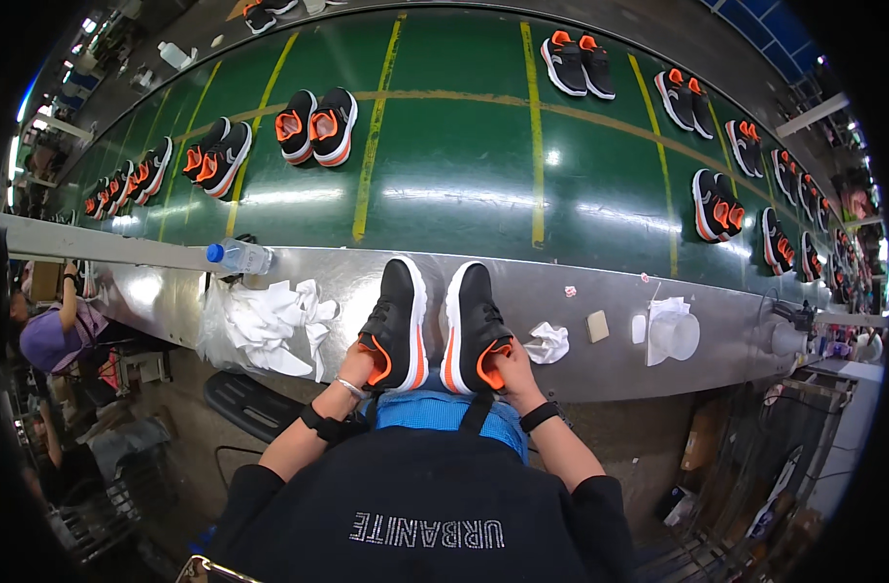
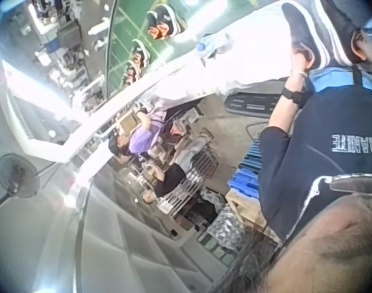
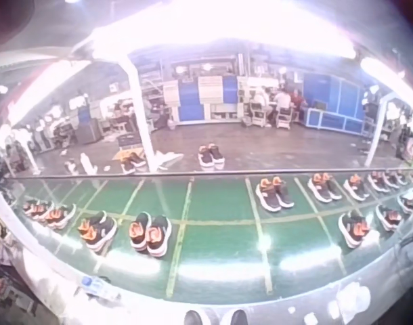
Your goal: Inspecting and cleaning pairs of black and orange sneakers on a manufacturing conveyor line.
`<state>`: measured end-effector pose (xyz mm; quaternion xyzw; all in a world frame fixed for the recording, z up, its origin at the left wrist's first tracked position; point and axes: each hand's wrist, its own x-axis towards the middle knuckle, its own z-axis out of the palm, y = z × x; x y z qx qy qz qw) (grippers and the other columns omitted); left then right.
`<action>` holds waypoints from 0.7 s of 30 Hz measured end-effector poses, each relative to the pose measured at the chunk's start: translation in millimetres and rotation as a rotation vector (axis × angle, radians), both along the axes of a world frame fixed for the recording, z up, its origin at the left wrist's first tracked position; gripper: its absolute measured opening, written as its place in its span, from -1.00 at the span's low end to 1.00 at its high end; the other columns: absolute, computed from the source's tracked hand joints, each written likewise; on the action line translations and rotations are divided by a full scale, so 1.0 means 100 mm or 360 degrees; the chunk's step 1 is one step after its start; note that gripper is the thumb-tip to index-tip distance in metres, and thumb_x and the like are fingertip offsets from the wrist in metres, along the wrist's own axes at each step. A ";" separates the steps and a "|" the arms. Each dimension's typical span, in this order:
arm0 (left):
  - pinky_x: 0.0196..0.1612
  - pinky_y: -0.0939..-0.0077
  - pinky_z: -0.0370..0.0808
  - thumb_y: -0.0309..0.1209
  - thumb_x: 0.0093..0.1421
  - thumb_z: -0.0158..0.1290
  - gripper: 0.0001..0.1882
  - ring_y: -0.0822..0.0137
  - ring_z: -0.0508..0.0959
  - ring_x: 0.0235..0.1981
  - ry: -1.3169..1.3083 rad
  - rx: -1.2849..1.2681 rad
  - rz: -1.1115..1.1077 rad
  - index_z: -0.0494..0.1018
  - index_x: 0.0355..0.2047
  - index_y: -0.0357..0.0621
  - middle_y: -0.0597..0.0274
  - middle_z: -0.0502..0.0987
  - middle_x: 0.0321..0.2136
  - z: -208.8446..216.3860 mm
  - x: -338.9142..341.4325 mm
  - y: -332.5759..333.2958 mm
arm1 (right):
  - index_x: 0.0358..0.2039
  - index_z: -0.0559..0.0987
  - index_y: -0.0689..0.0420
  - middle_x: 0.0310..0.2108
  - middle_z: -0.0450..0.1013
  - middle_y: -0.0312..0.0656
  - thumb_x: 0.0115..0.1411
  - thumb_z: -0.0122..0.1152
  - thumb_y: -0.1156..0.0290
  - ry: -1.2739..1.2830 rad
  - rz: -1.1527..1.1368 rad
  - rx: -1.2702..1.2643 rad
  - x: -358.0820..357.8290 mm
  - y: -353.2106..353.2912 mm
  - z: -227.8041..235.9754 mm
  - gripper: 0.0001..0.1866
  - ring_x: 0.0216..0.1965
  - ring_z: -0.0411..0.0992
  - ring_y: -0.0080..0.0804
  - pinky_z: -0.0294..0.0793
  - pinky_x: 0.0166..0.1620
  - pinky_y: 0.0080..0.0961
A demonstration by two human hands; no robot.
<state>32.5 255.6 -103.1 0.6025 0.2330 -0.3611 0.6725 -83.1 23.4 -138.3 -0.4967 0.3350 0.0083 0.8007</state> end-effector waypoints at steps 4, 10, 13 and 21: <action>-0.17 0.45 0.44 -0.75 -0.04 -0.32 -0.55 0.25 0.47 -0.24 0.0077 -0.0076 -0.0056 0.30 -0.10 -0.32 0.08 0.44 -0.25 -0.09 -0.03 -0.02 | -0.10 0.33 0.21 -0.19 0.38 -0.20 -0.02 -0.19 0.66 0.0074 0.0136 0.0266 0.02 -0.12 0.03 -0.59 -0.18 0.38 -0.45 0.39 -0.14 -0.56; -0.19 0.49 0.45 -0.74 -0.02 -0.33 -0.56 0.26 0.48 -0.24 0.0182 -0.0078 -0.0182 0.29 -0.10 -0.33 0.07 0.44 -0.24 -0.07 -0.01 -0.08 | -0.12 0.36 0.24 -0.21 0.40 -0.19 -0.04 -0.19 0.65 -0.0017 0.0049 0.0480 0.02 -0.02 0.12 -0.60 -0.21 0.41 -0.43 0.40 -0.15 -0.55; -0.19 0.49 0.45 -0.73 0.01 -0.32 -0.59 0.26 0.48 -0.24 0.0190 -0.0080 -0.0189 0.29 -0.10 -0.32 0.07 0.44 -0.23 0.03 -0.02 -0.13 | -0.12 0.36 0.25 -0.21 0.41 -0.18 -0.05 -0.20 0.65 0.0028 0.0057 0.0472 0.00 -0.02 0.08 -0.59 -0.22 0.42 -0.42 0.41 -0.16 -0.54; -0.22 0.47 0.46 -0.71 0.05 -0.28 -0.63 0.27 0.48 -0.25 0.0173 -0.0095 -0.0184 0.28 -0.10 -0.31 0.09 0.45 -0.24 -0.06 -0.01 -0.09 | -0.04 0.33 0.19 -0.11 0.38 -0.16 0.07 -0.16 0.62 -0.0005 0.0048 0.0668 -0.04 -0.01 -0.05 -0.61 -0.15 0.41 -0.39 0.41 -0.11 -0.52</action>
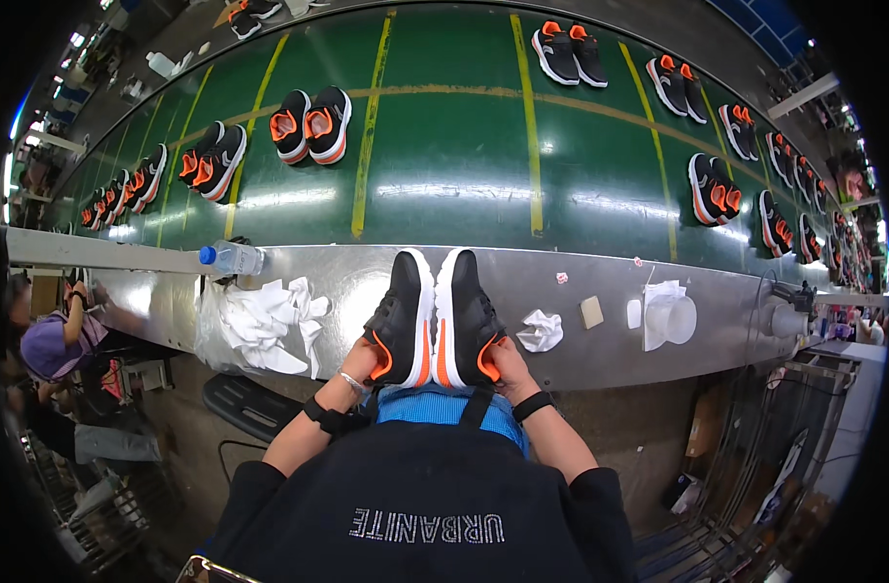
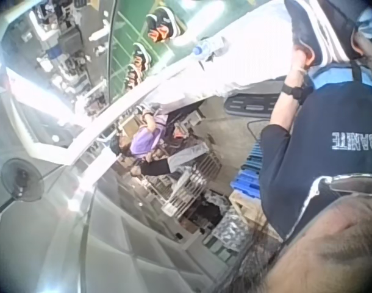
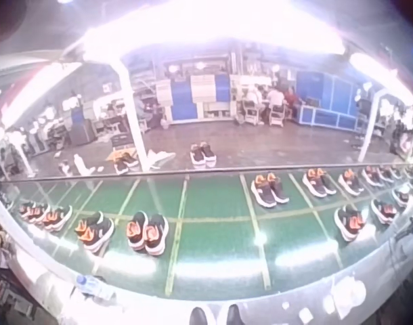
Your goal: Inspecting and cleaning pairs of black and orange sneakers on a manufacturing conveyor line.
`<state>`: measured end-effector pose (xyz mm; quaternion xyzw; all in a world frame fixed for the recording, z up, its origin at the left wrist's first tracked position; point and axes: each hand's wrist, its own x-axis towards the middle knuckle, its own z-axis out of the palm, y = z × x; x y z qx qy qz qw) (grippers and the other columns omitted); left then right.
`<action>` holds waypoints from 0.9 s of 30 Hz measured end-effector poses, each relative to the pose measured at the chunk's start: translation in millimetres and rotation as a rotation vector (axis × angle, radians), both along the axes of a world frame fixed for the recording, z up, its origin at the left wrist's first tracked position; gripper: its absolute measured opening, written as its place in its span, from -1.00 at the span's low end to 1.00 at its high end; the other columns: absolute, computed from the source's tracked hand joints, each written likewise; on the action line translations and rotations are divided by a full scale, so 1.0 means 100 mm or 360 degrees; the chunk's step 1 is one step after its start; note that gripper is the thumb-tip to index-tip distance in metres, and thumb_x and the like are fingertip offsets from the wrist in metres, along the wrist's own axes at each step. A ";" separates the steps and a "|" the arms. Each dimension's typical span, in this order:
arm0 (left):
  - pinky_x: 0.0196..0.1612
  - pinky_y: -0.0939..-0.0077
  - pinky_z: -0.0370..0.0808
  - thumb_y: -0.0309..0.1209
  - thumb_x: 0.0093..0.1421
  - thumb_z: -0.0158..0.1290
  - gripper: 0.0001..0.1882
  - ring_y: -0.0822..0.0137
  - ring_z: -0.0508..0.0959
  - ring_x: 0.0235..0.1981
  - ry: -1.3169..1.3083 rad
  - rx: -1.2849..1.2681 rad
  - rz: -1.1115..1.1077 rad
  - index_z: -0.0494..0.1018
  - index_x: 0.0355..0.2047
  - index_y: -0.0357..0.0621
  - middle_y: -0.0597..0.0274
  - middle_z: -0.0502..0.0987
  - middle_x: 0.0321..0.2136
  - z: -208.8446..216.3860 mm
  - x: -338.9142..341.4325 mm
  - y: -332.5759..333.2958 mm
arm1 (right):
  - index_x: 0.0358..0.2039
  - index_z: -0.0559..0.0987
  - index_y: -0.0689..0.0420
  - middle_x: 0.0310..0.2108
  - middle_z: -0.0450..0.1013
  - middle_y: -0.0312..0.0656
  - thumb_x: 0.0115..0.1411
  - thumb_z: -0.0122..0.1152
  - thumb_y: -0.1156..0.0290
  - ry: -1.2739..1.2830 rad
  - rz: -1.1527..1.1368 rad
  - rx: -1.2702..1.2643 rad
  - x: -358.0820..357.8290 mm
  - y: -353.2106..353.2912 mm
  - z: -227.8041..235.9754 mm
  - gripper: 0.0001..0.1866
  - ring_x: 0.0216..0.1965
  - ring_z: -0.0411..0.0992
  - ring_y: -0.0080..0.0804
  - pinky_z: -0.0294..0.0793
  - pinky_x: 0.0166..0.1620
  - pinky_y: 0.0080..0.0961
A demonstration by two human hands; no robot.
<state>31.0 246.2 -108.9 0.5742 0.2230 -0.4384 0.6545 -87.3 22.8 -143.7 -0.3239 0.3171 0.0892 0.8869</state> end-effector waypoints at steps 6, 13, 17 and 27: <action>-0.27 0.46 0.43 -0.69 0.00 -0.26 -0.59 0.23 0.49 -0.32 -0.0374 0.0122 -0.0005 0.29 -0.09 -0.30 0.07 0.47 -0.30 -0.18 0.07 0.07 | -0.08 0.35 0.20 -0.18 0.40 -0.16 0.06 -0.15 0.61 0.0049 -0.0081 0.0075 0.04 0.07 0.11 -0.64 -0.20 0.42 -0.41 0.43 -0.16 -0.53; -0.05 0.33 0.31 -0.58 -0.09 -0.09 -0.34 0.10 0.36 -0.10 -0.2064 0.1124 -0.0748 0.04 0.09 -0.39 -0.13 0.25 -0.05 0.19 0.11 0.20 | -0.10 0.36 0.22 -0.19 0.41 -0.16 0.03 -0.19 0.66 0.0104 -0.0197 0.0178 0.02 0.07 0.09 -0.63 -0.23 0.44 -0.40 0.46 -0.20 -0.53; 0.04 0.42 0.21 -0.36 0.01 0.08 -0.25 0.20 0.22 0.05 -0.1370 0.0136 -0.0720 -0.04 0.13 -0.33 -0.04 0.14 0.04 0.63 -0.15 -0.17 | -0.08 0.36 0.19 -0.17 0.40 -0.16 0.07 -0.13 0.60 0.0012 -0.0216 0.0272 0.11 0.20 0.17 -0.65 -0.22 0.44 -0.42 0.47 -0.19 -0.53; -0.01 0.54 0.25 -0.37 0.04 0.09 -0.23 0.42 0.28 -0.05 -0.0221 -0.0243 -0.0525 -0.07 0.18 -0.19 0.23 0.25 -0.04 0.28 -0.17 -0.56 | -0.07 0.38 0.14 -0.16 0.32 -0.17 0.04 0.15 0.35 0.0464 -0.0199 -0.1723 -0.31 -0.58 0.03 -0.59 -0.17 0.30 -0.48 0.32 -0.14 -0.51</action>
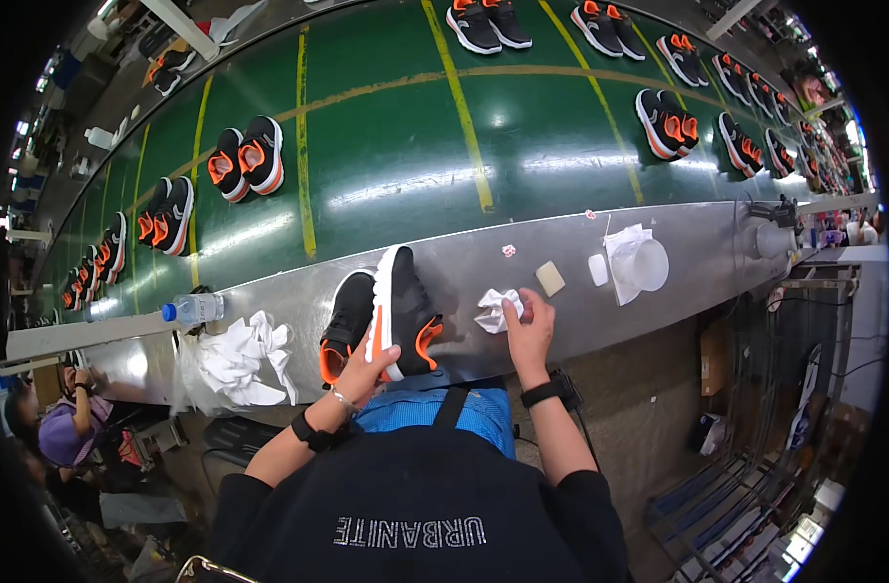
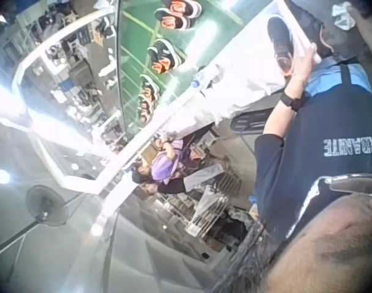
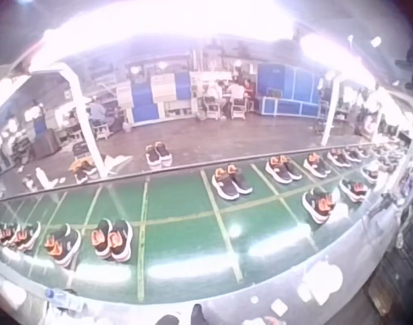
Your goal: Inspecting and cleaning pairs of black and orange sneakers on a manufacturing conveyor line.
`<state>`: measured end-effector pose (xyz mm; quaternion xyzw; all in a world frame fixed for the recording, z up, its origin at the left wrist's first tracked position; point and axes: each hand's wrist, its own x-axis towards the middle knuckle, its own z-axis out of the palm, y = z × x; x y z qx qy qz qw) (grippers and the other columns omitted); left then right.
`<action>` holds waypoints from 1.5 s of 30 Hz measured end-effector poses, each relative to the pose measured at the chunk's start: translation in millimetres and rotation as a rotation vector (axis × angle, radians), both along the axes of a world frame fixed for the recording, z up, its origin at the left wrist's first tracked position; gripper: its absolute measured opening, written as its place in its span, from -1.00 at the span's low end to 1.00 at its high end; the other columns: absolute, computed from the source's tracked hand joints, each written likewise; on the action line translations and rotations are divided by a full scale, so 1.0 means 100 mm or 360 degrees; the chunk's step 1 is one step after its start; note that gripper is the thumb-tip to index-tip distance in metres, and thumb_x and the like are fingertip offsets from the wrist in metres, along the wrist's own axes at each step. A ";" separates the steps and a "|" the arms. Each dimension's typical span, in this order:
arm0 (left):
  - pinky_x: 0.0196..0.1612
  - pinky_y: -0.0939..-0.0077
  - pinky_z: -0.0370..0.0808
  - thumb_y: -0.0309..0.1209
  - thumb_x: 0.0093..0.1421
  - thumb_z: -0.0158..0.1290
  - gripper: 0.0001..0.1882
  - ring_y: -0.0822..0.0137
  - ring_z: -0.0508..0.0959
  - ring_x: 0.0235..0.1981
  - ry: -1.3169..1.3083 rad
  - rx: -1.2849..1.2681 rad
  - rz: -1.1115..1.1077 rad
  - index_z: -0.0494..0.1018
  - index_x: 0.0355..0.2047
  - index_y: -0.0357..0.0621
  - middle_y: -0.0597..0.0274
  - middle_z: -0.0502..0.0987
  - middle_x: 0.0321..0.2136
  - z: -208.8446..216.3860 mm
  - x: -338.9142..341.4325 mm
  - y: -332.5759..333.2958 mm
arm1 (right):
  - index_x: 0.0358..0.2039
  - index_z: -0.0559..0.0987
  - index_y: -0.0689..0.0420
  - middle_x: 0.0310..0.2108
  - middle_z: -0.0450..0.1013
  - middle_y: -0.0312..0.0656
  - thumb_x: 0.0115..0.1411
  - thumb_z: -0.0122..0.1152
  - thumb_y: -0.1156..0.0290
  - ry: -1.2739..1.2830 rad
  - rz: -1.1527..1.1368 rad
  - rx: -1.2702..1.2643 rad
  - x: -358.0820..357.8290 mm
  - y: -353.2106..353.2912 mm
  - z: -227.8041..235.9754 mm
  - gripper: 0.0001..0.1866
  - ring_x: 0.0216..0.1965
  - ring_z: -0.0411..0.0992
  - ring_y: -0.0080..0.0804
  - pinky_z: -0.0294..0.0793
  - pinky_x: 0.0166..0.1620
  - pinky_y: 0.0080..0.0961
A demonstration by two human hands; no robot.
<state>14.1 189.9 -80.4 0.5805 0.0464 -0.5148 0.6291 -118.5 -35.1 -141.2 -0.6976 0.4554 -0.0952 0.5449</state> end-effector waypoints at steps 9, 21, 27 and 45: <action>-0.08 0.59 0.32 -0.34 -0.07 0.20 -0.06 0.40 0.34 -0.09 0.0137 0.0101 -0.0157 -0.16 0.18 -0.30 0.14 0.31 -0.08 0.01 -0.03 -0.07 | -0.37 0.52 0.17 -0.42 0.40 -0.18 -0.03 0.12 0.58 -0.0222 0.0042 -0.0371 0.15 0.05 0.17 -0.85 -0.44 0.38 -0.41 0.35 -0.35 -0.56; -0.34 0.69 0.36 -0.33 -0.04 0.16 -0.26 0.57 0.37 -0.36 0.0024 0.0147 -0.0632 0.06 0.13 -0.08 0.36 0.37 -0.27 -0.01 -0.04 0.06 | -0.50 0.42 0.22 -0.50 0.30 -0.08 -0.14 0.08 0.57 -0.0288 0.1529 -0.0307 0.67 0.65 0.89 -0.88 -0.38 0.28 -0.12 0.27 -0.30 -0.30; -0.47 0.72 0.36 -0.33 -0.04 0.17 -0.28 0.59 0.37 -0.48 -0.0227 0.0161 -0.0599 0.10 0.11 -0.06 0.37 0.38 -0.29 -0.12 -0.07 0.08 | -0.53 0.39 0.22 -0.51 0.29 -0.06 -0.15 0.02 0.62 -0.0252 0.1525 -0.0643 0.88 0.61 0.76 -0.90 -0.38 0.29 -0.08 0.28 -0.29 -0.29; -0.19 0.65 0.37 -0.16 -0.01 0.13 -0.31 0.46 0.41 -0.19 -0.0090 -0.0100 -0.0730 0.19 0.06 -0.25 0.21 0.39 -0.15 0.18 0.55 0.20 | -0.45 0.44 0.20 -0.49 0.35 -0.23 -0.05 0.11 0.54 -0.0347 0.1180 -0.0070 1.04 0.06 1.10 -0.90 -0.47 0.31 -0.47 0.26 -0.38 -0.58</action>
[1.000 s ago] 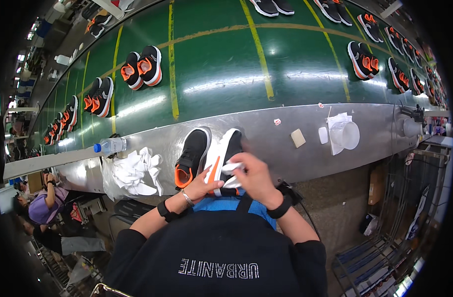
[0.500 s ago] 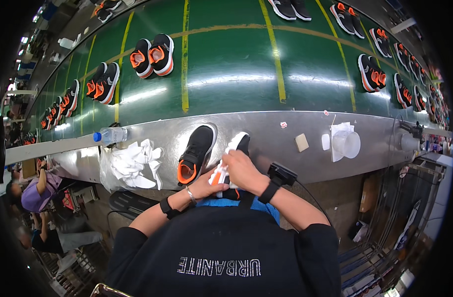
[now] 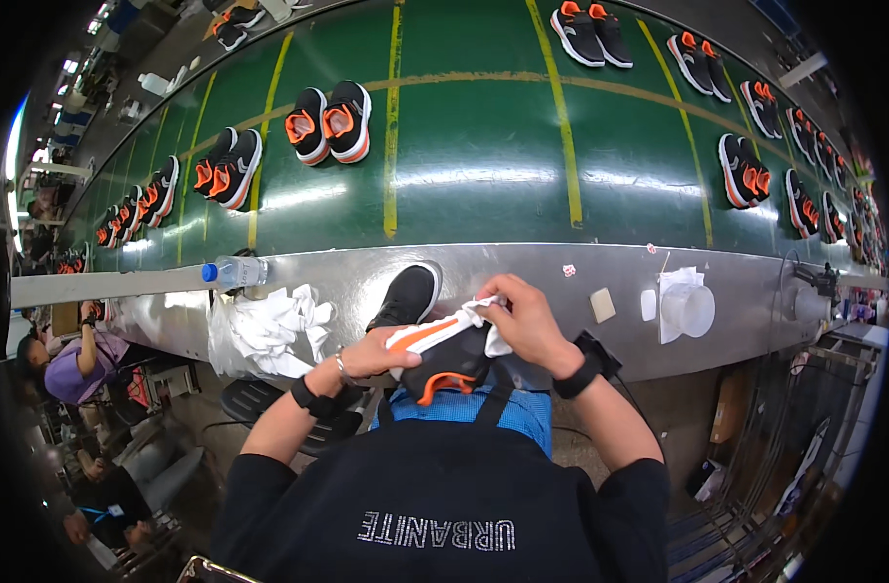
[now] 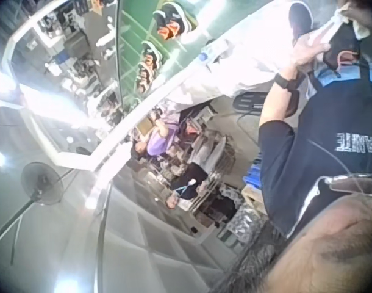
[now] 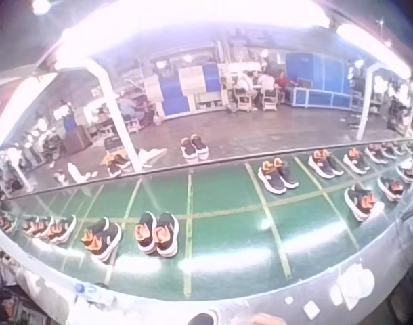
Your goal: Inspecting and cleaning pairs of black and orange sneakers on a manufacturing conveyor line.
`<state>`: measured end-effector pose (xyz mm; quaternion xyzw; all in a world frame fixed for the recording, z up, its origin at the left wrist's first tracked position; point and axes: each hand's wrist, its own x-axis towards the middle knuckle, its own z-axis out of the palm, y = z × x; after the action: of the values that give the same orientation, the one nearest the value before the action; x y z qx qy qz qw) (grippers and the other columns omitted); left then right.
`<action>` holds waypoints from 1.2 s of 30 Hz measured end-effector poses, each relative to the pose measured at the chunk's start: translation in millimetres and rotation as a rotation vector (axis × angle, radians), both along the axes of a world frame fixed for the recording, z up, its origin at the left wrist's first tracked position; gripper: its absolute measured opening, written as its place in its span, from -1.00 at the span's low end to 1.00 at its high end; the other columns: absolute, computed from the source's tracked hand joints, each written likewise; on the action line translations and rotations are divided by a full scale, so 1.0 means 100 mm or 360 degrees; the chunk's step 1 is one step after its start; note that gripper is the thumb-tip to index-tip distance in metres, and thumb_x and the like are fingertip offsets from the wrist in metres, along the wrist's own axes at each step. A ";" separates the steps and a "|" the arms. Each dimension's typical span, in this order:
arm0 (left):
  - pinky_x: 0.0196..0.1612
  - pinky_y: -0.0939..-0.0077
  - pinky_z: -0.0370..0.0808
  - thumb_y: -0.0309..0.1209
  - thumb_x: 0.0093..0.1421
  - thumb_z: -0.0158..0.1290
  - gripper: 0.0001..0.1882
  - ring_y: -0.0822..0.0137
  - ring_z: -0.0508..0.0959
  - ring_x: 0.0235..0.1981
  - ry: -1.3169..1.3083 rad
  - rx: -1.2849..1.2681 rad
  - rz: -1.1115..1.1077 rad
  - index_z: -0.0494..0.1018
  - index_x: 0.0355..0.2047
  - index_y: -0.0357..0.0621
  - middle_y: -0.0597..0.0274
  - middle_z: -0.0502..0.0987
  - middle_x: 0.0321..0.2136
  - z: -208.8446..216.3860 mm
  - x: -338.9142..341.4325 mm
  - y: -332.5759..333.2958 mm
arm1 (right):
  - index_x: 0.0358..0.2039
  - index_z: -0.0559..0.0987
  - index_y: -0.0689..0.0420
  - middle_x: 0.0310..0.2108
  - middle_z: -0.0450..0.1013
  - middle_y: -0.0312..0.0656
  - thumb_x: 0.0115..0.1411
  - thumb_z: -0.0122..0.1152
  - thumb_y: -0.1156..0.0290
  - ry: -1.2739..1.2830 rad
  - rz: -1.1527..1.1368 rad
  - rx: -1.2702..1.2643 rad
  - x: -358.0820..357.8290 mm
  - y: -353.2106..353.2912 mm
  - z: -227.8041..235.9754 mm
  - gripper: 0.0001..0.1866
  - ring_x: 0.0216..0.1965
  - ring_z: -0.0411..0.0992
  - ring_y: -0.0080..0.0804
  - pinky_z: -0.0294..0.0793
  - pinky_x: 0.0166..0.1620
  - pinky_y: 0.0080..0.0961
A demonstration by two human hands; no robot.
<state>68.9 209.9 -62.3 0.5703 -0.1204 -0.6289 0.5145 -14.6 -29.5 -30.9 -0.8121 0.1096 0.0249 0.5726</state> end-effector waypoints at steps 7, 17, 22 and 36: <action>-0.03 0.53 0.34 0.11 0.19 -0.36 -0.28 0.32 0.42 -0.09 0.0268 -0.0129 -0.0450 0.24 -0.01 -0.39 0.00 0.38 -0.10 0.08 0.23 -0.03 | -0.42 0.47 0.19 -0.44 0.36 -0.23 -0.08 0.04 0.66 0.0051 0.0575 0.0401 -0.05 -0.05 0.40 -0.83 -0.39 0.36 -0.44 0.33 -0.32 -0.57; -0.19 0.65 0.42 -0.05 0.24 -0.30 -0.45 0.50 0.47 -0.27 0.0493 0.0128 -0.0384 0.36 -0.16 -0.38 0.19 0.47 -0.29 0.21 0.07 -0.20 | -0.42 0.47 0.16 -0.46 0.33 -0.19 -0.11 0.04 0.67 -0.0037 0.0786 0.0270 -0.26 0.09 0.36 -0.81 -0.37 0.34 -0.28 0.33 -0.34 -0.47; -0.36 0.69 0.38 -0.06 0.22 -0.25 -0.51 0.55 0.44 -0.44 0.0393 -0.0012 -0.0421 0.43 -0.30 -0.27 0.29 0.48 -0.42 0.16 0.05 -0.24 | -0.45 0.42 0.18 -0.49 0.29 -0.16 -0.11 0.04 0.67 -0.0352 0.0942 0.0073 -0.25 0.14 0.37 -0.84 -0.40 0.31 -0.22 0.32 -0.35 -0.42; -0.41 0.63 0.35 -0.11 0.19 -0.22 -0.57 0.54 0.43 -0.46 -0.0246 -0.0377 -0.0862 0.44 -0.38 -0.26 0.34 0.46 -0.49 0.05 0.10 -0.33 | -0.45 0.39 0.19 -0.46 0.27 -0.13 -0.15 0.05 0.65 -0.0768 0.1072 -0.0058 0.07 0.42 0.46 -0.82 -0.37 0.29 -0.19 0.31 -0.32 -0.39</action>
<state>79.0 176.8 -57.1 0.4995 -0.3794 -0.6796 0.3803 -7.1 13.0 15.3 -0.7950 -0.2992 0.0178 0.5273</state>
